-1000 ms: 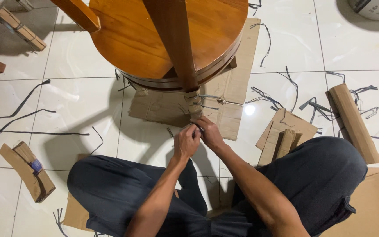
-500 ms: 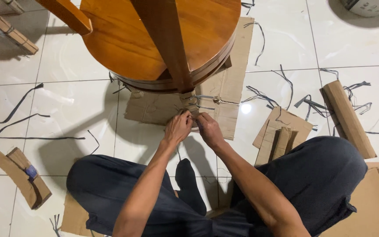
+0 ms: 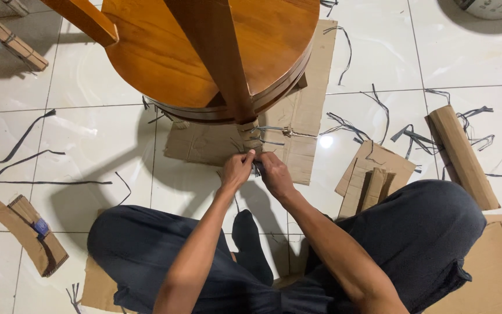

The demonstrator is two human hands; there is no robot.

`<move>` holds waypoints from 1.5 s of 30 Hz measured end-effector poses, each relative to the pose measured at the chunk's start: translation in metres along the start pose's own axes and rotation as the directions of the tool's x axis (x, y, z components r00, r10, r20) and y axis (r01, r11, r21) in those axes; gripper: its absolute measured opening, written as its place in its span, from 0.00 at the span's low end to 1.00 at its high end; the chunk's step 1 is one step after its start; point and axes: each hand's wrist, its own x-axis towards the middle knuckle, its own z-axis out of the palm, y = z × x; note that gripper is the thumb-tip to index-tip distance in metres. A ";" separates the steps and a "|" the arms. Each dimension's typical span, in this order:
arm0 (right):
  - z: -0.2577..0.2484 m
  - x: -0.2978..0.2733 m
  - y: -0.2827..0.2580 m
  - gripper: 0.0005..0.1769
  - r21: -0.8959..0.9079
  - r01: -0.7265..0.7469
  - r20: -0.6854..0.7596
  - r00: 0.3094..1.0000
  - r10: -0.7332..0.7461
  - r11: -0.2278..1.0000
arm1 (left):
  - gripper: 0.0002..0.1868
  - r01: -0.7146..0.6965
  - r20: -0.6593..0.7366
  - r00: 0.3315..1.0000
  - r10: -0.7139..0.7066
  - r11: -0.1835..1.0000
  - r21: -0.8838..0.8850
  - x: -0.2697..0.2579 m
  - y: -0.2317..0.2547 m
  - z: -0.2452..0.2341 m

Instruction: Wrapping wooden chair legs with cardboard and securing them with plastic ties

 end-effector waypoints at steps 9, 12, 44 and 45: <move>0.013 -0.014 0.023 0.14 0.064 -0.028 -0.003 1.000 0.029 0.998 | 0.20 0.029 -0.050 0.998 -0.034 0.995 -0.095 0.008 -0.014 0.021; 0.009 -0.013 0.023 0.14 0.134 -0.062 0.005 0.998 0.062 0.989 | 0.17 0.057 0.139 0.990 -0.033 0.983 -0.173 0.004 -0.004 -0.004; -0.010 -0.001 0.003 0.13 0.307 -0.044 -0.059 0.996 0.065 0.951 | 0.12 0.035 -0.022 0.998 -0.056 0.841 -0.540 -0.027 0.020 0.012; -0.010 -0.001 0.002 0.13 0.305 -0.046 -0.060 0.996 0.068 0.951 | 0.15 0.064 -0.027 0.995 -0.097 0.816 -0.575 -0.034 0.028 0.009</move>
